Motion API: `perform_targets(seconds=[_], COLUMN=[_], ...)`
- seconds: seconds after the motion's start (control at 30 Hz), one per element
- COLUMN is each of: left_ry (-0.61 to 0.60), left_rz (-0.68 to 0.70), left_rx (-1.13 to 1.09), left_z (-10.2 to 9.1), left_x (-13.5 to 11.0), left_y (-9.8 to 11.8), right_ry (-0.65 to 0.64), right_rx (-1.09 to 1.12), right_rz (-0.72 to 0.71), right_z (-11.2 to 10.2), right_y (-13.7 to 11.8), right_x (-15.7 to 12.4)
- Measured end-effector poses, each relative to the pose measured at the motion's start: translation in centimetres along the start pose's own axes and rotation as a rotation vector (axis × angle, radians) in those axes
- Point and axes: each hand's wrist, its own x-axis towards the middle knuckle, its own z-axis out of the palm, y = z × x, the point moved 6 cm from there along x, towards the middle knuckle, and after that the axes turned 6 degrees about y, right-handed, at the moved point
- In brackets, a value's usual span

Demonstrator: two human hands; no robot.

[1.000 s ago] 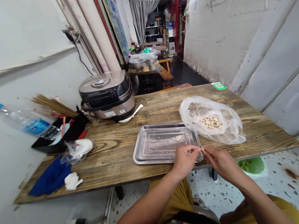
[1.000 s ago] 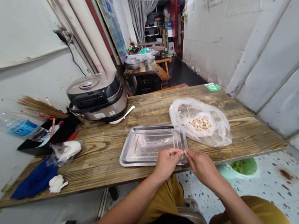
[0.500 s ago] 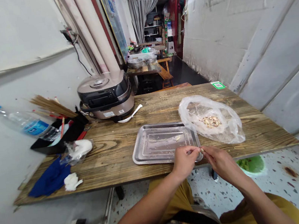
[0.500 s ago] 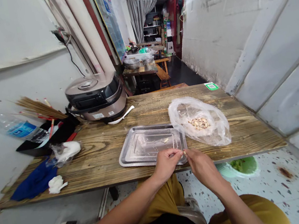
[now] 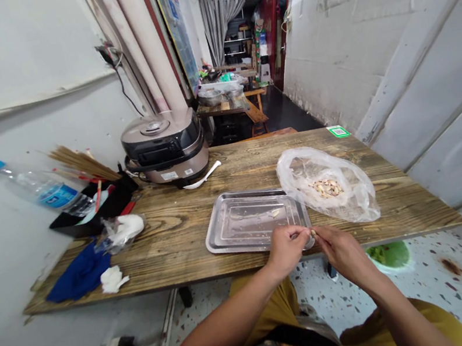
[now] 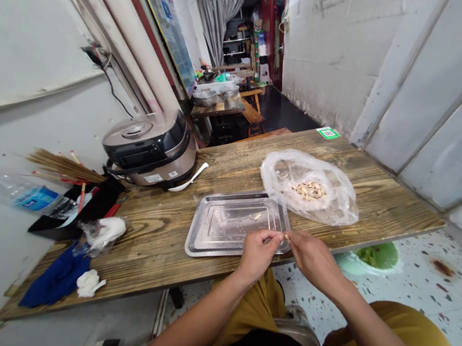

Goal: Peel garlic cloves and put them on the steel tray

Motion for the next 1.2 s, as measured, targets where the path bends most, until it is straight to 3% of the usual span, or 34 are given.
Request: perform_targets(seconds=[1.2], left_ry=[-0.011], left_rz=[-0.013], left_rx=[0.001], left_z=[0.27], left_x=[-0.22], left_y=[0.07], right_ry=[0.003], right_rx=[-0.023], right_rz=[0.022], right_z=[-0.23], right_y=[0.23], right_x=[-0.24])
